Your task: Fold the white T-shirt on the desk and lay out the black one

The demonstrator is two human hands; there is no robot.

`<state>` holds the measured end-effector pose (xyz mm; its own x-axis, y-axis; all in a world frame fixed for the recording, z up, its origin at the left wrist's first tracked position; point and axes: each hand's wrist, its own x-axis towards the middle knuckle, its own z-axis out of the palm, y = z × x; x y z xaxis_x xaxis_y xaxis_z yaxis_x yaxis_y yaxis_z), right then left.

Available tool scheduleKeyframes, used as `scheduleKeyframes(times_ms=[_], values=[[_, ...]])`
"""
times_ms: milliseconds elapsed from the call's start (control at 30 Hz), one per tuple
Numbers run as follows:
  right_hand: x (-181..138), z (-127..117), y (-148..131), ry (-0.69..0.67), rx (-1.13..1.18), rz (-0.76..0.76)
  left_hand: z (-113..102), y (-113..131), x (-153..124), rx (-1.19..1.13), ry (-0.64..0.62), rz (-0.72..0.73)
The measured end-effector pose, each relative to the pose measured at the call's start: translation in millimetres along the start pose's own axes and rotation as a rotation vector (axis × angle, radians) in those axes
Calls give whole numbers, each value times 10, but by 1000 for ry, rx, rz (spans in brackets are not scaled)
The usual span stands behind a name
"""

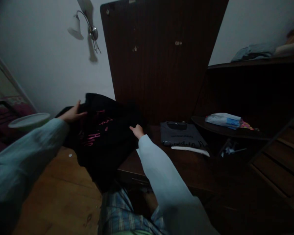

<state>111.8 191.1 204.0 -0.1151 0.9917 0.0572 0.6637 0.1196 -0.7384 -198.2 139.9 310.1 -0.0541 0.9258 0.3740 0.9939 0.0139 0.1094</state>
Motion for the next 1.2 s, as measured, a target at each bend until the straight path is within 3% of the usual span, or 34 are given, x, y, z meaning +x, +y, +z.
scheduleKeyframes(times_ms=[67, 133, 233, 333, 467, 600, 700, 867, 967, 1100, 1200], values=[[-131, -31, 424, -84, -54, 8, 392, 105, 24, 96, -197, -57], [-279, -65, 767, -116, -123, -3, 739, 194, -15, 159, -291, -67], [-432, -185, 1072, -79, -213, -11, 1081, 319, -122, 237, -210, -17], [-484, -382, 1199, 60, -378, -78, 1275, 548, -210, 237, -141, 116], [-470, -675, 1365, 247, -760, -241, 1572, 1088, -296, 44, -313, 216], [-445, -870, 1655, 293, -928, -91, 1971, 1643, -378, -182, -320, 197], [-426, -927, 1828, 252, -945, -23, 2209, 1885, -442, -226, -294, 150], [-393, -1004, 1805, 33, -1011, -20, 2311, 1910, -523, -339, -199, 173], [-375, -1066, 1718, -20, -1025, -14, 2301, 1855, -515, -490, -169, 124], [-327, -1125, 1728, 63, -976, -71, 2338, 1796, -457, -610, -96, -26], [-253, -1156, 1852, 218, -818, -33, 2354, 1701, -411, -646, 6, -186]])
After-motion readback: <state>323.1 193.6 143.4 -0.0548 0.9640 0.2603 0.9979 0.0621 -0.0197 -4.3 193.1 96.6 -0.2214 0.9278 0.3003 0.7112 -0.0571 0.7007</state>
